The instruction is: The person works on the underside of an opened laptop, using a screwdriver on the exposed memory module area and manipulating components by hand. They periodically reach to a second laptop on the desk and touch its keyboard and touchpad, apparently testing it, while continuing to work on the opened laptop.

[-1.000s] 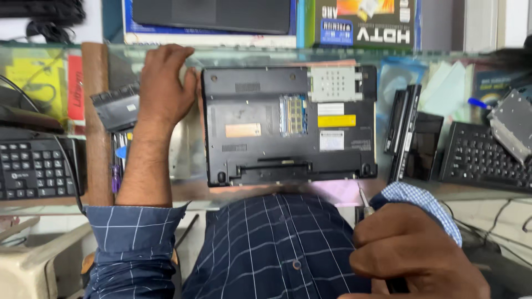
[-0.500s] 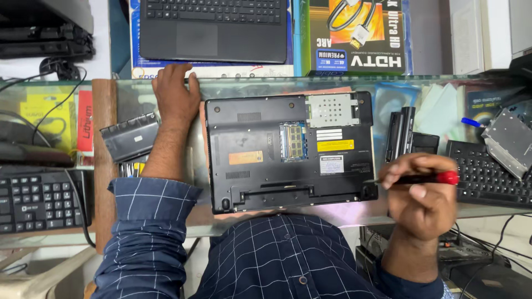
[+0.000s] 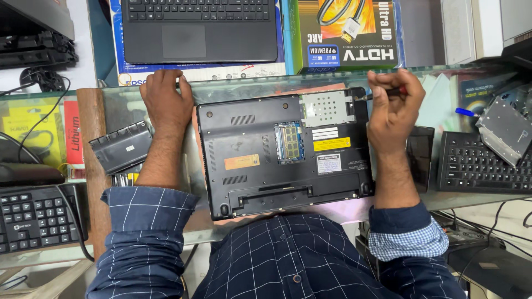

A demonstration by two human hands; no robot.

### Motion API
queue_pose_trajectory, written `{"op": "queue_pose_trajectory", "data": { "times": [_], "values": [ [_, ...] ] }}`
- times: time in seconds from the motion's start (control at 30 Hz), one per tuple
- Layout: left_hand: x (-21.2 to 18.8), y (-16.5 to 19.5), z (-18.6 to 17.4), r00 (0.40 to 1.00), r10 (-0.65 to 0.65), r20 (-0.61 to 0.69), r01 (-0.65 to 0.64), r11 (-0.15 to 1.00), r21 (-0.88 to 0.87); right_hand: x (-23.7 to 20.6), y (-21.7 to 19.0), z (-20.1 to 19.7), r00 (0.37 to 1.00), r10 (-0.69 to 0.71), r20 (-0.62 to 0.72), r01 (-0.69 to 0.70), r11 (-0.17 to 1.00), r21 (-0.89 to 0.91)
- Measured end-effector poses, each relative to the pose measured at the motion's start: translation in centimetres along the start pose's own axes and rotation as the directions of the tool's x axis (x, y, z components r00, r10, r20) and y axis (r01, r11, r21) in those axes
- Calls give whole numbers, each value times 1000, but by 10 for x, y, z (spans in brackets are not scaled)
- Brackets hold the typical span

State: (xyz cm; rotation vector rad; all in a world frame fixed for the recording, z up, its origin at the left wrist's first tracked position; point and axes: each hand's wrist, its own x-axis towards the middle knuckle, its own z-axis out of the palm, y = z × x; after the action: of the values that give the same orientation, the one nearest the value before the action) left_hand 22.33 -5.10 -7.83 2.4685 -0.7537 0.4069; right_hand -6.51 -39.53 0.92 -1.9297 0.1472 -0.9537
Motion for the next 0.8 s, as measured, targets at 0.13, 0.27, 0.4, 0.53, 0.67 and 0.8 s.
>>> {"op": "queue_pose_trajectory", "data": {
  "times": [0.13, 0.27, 0.4, 0.53, 0.67, 0.8],
  "values": [
    [-1, -1, 2, 1000, -2, 4, 2, 1000, 23, 6, 6, 2, 1000, 15, 19, -15, 1000, 0],
    [-1, -1, 2, 999, -26, 34, 25, 999, 35, 8, 9, 1, 998, 5, 56, -4, 1000, -29],
    [0, 0, 1, 997, -48, 66, 44, 997, 59, 8, 8, 1, 997, 20, 69, -17, 999, -45],
    [1, 1, 1, 996, -52, 72, 48, 997, 61, 7, 7, 1, 997, 28, 66, -26, 999, -44],
    [1, 0, 1, 996, -50, 71, 45, 997, 69, 7, 8, 0, 997, 33, 68, -28, 998, -63],
    [1, -1, 2, 996, -52, 72, 47, 996, 73, 6, 9, 0, 998, 29, 63, -25, 998, -52]
  ]
}}
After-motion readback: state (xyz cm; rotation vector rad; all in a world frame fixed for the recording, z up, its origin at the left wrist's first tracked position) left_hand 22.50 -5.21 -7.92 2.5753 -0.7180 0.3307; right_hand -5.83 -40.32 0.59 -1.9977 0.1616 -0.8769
